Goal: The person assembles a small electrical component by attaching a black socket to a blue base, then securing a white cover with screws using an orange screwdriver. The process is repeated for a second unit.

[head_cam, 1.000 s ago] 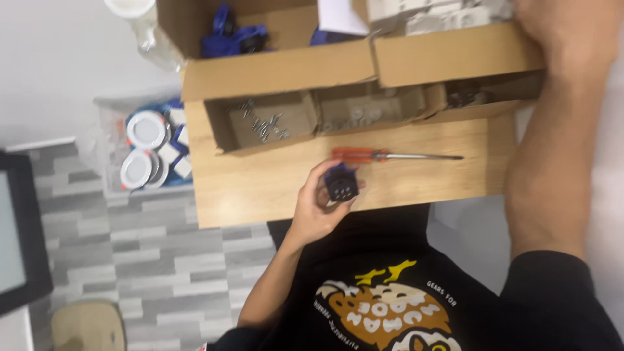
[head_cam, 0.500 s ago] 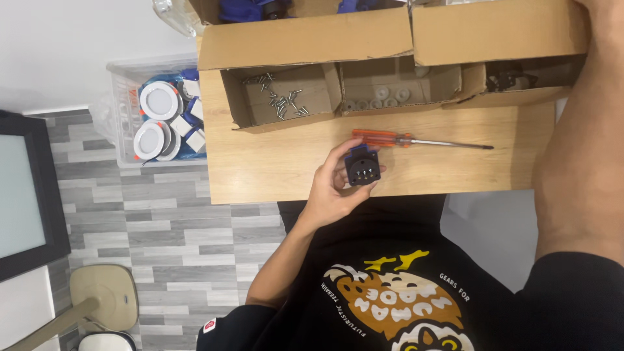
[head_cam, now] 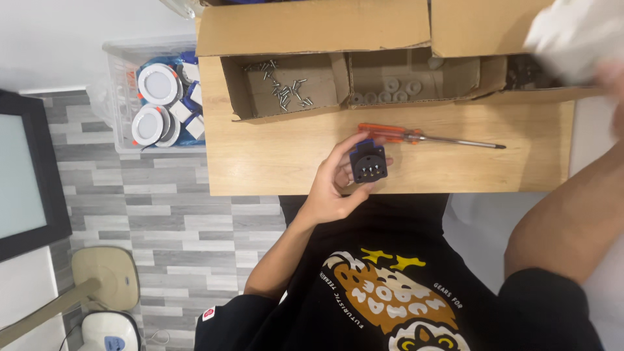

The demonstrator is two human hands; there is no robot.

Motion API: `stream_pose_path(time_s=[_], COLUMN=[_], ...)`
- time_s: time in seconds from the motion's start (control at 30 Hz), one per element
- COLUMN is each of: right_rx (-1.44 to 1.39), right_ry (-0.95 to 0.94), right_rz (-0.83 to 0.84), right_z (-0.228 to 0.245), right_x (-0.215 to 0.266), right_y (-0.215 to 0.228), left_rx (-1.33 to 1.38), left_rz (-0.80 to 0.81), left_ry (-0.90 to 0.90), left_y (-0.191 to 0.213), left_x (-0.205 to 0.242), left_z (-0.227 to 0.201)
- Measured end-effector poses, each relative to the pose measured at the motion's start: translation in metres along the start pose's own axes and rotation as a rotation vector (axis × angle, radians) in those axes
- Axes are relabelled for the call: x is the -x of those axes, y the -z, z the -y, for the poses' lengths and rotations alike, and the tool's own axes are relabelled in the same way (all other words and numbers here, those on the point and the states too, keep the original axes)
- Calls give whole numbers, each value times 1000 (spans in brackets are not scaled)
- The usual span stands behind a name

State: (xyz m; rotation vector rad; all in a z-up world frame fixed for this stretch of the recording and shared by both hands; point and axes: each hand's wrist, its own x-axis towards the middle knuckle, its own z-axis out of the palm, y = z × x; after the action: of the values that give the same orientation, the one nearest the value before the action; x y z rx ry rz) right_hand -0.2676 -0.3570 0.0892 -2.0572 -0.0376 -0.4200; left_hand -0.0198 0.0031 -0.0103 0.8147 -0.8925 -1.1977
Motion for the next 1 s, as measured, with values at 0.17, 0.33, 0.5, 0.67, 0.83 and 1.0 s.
stream_pose_path(time_s=[0.17,0.33,0.5,0.67,0.83,1.0], right_rx=[18,-8,24,15,132,190], right_ry=[-318,-347,-364,-255,-300,-299], right_rz=[-688,-704,-601,-654,-623,-622], right_z=[108,61,60,54,49,50], right_x=[53,83,56,39,36,27], right_y=[-164,-218,-244,-264,-271,-275], left_rx=[176,181,92,68,-5,48], left_rz=[156,71,-19,-229,-243,-256], left_ry=[39,110,80,32,18,-19], left_y=[12,18,20,17,31,35], left_x=[1,3,2,-2,3,4], left_z=[-14,-20,-24,-9,-3,-10])
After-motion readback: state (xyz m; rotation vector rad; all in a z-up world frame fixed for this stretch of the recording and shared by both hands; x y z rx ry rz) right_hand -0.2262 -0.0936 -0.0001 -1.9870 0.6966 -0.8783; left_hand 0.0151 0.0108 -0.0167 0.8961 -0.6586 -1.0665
